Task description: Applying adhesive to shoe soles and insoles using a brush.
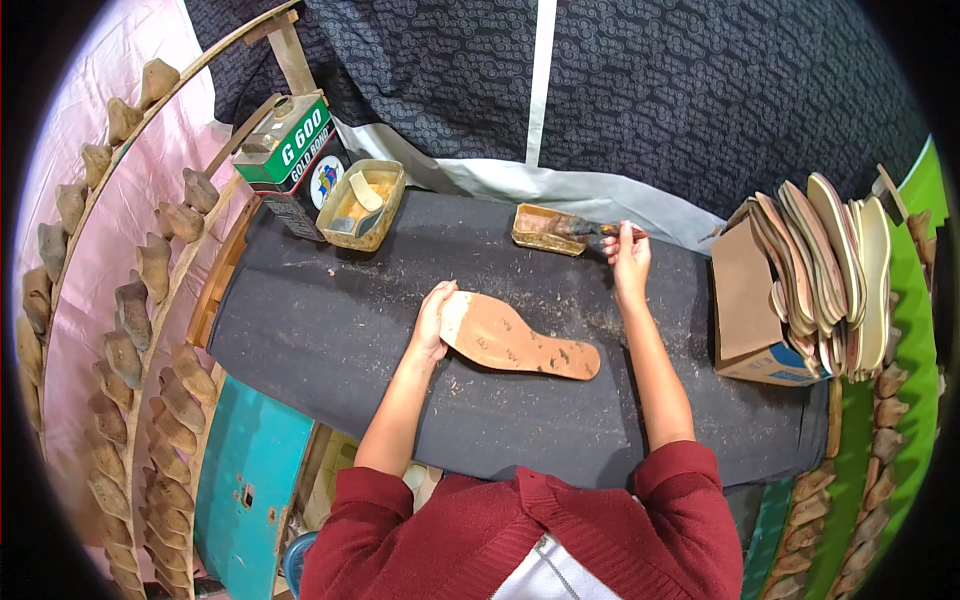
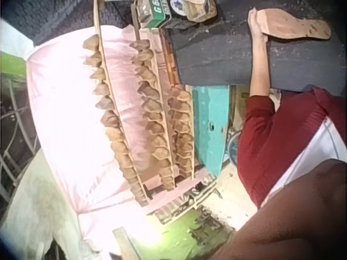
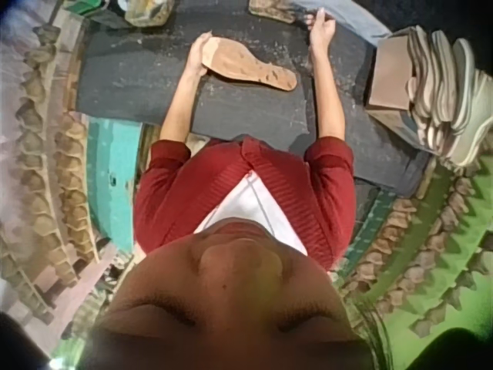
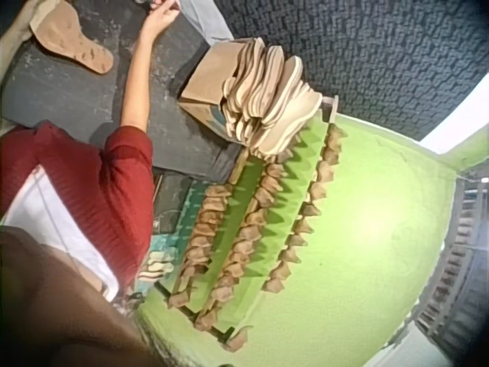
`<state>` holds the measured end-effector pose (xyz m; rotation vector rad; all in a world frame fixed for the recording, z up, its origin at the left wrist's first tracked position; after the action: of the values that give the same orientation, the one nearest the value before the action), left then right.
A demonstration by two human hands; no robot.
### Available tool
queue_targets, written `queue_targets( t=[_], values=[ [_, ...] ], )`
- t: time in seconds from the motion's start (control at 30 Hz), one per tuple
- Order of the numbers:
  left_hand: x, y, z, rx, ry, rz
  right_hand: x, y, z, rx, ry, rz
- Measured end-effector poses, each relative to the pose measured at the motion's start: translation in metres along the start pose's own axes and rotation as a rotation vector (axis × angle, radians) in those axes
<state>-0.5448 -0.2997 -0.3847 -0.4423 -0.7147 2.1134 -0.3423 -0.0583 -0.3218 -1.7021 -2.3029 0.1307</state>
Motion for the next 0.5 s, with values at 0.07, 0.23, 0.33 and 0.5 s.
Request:
queue_targets(
  t=[0.07,0.23,0.33,0.5],
  values=[
    [0.001,0.002,-0.001,-0.016,0.036,-0.021,0.008,-0.006,0.010,-0.039,-0.012,-0.019],
    [0.000,0.006,-0.001,-0.063,0.125,0.069,0.004,-0.017,0.028,-0.030,-0.161,-0.118],
    [0.000,0.005,-0.003,-0.099,0.147,0.011,-0.013,-0.011,0.036,0.101,-0.335,-0.062],
    [-0.001,0.004,0.001,-0.125,0.161,0.048,-0.043,0.005,0.049,0.211,-0.526,-0.141]
  ],
)
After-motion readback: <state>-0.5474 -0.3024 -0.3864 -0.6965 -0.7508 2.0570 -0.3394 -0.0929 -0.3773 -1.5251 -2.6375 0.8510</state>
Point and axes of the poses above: each hand's wrist, its own x-axis towards the middle knuckle, its own y-axis out of the back of the hand, z = x × y, the point moved 9 cm from there along x, towards the middle knuckle, and after that the axes turned 5 degrees about -y, right-handed, at the moved point
